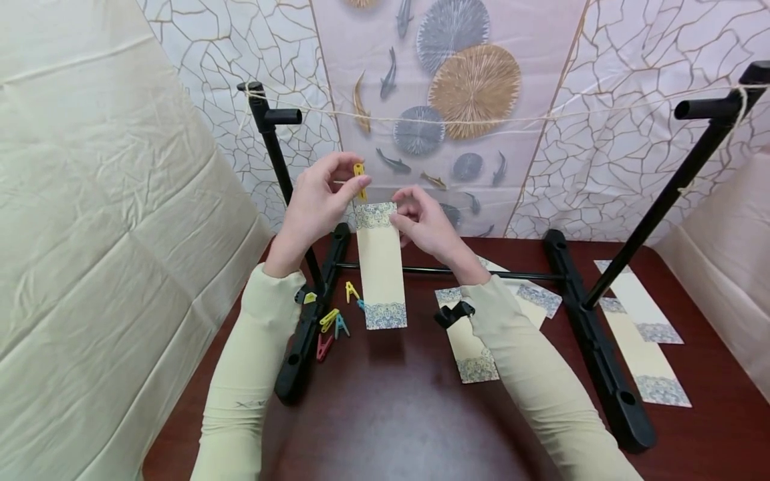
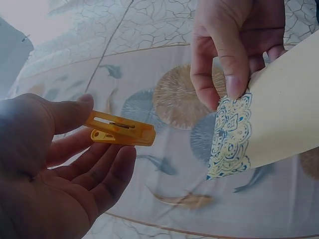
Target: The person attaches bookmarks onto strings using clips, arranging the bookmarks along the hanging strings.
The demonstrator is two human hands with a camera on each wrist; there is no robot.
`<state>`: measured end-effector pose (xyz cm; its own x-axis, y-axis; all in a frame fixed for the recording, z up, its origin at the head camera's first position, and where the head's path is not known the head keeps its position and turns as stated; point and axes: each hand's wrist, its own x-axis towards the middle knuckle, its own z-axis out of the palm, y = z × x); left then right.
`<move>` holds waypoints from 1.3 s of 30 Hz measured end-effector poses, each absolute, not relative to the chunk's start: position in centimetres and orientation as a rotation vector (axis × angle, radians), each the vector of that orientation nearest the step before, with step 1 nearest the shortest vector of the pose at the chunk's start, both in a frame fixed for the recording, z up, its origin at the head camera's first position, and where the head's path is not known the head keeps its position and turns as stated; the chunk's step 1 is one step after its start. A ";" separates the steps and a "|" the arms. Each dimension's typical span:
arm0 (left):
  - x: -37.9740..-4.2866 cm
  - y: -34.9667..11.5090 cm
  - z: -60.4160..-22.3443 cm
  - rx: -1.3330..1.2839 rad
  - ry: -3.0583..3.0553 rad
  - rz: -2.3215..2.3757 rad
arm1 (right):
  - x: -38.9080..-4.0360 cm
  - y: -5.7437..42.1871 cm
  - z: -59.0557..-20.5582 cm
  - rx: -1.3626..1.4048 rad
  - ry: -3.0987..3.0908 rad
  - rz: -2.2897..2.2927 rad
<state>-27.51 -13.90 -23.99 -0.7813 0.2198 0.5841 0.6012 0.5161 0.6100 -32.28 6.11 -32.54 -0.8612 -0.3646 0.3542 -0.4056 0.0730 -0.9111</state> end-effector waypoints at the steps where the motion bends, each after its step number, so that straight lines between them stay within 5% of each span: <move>1: -27.5 -13.9 -23.6 -0.678 -2.317 -1.176 | -32.3 6.0 -32.2 0.822 -2.276 1.944; 39: -28.8 -17.2 -13.3 -0.744 -2.200 -1.101 | -31.7 0.9 -23.3 0.969 -2.078 1.638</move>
